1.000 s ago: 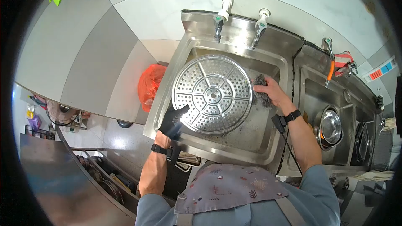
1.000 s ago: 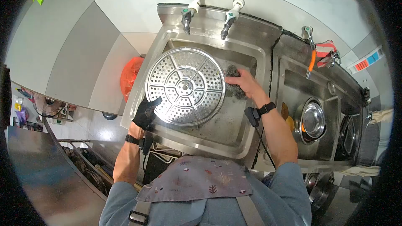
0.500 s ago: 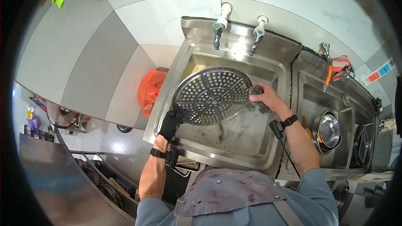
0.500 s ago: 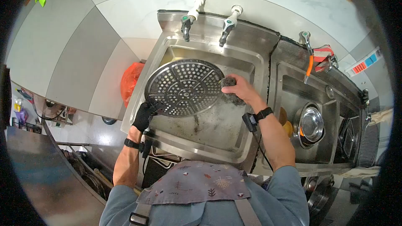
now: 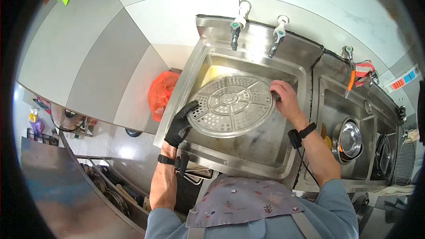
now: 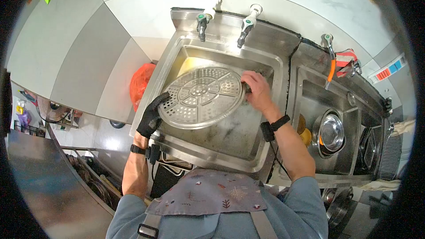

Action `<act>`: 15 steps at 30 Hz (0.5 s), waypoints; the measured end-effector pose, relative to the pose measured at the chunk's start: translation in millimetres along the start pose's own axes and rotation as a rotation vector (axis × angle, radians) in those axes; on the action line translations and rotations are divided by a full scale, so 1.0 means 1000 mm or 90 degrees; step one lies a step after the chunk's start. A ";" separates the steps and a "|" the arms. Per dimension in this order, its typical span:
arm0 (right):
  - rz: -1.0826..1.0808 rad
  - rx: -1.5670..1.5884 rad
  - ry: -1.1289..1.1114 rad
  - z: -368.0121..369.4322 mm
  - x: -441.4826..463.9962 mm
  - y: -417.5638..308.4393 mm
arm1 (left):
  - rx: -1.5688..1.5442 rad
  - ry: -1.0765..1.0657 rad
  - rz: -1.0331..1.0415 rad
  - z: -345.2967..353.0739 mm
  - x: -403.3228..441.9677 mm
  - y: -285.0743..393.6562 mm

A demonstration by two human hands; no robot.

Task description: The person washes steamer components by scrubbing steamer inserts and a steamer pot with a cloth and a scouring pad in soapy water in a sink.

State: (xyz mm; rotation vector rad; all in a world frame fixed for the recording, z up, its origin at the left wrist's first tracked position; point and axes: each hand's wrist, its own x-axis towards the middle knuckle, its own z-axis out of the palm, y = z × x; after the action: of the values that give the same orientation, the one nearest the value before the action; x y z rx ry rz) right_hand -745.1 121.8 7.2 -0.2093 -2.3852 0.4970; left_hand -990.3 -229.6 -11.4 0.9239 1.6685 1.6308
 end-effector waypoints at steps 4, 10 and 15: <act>-0.004 -0.079 -0.060 0.001 -0.007 0.003 | -0.317 -0.047 -0.202 -0.013 -0.002 -0.004; -0.032 -0.198 -0.209 0.027 -0.014 0.011 | -0.226 0.143 -0.139 0.004 0.015 -0.057; 0.103 -0.246 -0.529 0.047 -0.015 0.025 | -0.030 0.097 -0.021 0.023 0.017 -0.009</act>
State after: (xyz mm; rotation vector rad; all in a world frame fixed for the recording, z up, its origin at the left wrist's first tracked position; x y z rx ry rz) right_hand -764.2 126.6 -45.2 -0.4366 -3.2927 0.1968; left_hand -981.1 -202.5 -20.4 0.7613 1.7283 1.7487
